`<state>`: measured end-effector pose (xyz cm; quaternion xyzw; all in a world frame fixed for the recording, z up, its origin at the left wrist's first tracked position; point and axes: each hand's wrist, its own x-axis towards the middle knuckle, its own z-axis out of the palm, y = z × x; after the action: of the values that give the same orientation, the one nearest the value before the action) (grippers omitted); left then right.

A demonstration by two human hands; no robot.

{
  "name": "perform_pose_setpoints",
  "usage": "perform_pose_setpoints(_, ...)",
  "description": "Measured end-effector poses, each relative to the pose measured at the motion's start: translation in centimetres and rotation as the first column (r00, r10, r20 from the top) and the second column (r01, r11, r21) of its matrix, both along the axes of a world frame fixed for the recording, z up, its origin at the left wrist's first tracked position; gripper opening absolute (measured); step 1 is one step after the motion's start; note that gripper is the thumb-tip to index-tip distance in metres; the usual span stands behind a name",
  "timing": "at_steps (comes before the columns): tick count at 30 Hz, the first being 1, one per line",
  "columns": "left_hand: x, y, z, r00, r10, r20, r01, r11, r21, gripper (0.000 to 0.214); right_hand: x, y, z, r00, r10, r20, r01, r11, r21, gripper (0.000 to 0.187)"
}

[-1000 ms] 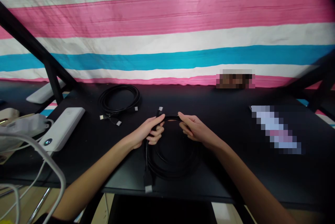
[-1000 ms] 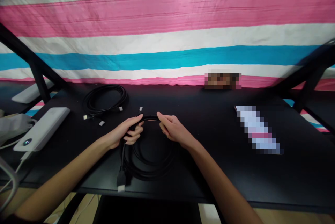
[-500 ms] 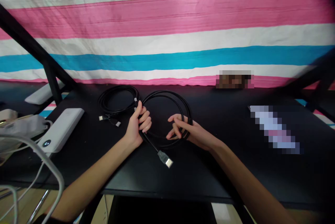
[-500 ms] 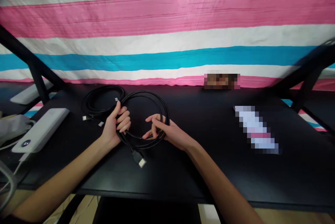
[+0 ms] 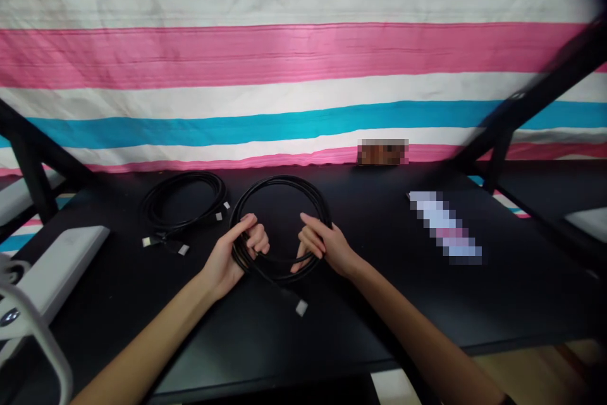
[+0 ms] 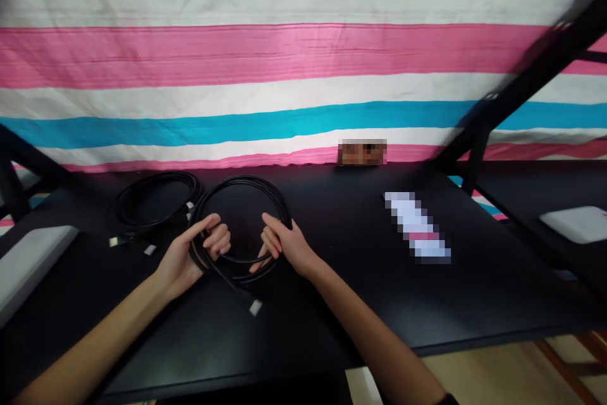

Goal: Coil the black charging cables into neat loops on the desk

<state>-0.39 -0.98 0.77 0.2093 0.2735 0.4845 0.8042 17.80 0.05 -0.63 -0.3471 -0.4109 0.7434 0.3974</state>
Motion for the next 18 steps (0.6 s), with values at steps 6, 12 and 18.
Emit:
perform_pose_setpoints(6, 0.5, -0.2, -0.6, 0.954, 0.065, -0.293, -0.083, 0.995, -0.051, 0.002, 1.2, 0.8, 0.7, 0.979, -0.199, -0.04, 0.2, 0.979, 0.024, 0.054)
perform_pose_setpoints(12, 0.0, 0.5, -1.1, 0.954, 0.088, -0.286, -0.124, 0.986, -0.11, 0.004, 1.3, 0.8, 1.0, 0.945, -0.326, -0.011, 0.327, 0.944, 0.037, 0.039)
perform_pose_setpoints(18, -0.4, 0.9, -0.8, 0.919, 0.176, -0.353, -0.195, 0.981, -0.019, 0.005, 1.5, 1.0, 0.7, 0.942, -0.332, 0.05, 0.328, 0.942, 0.069, 0.028)
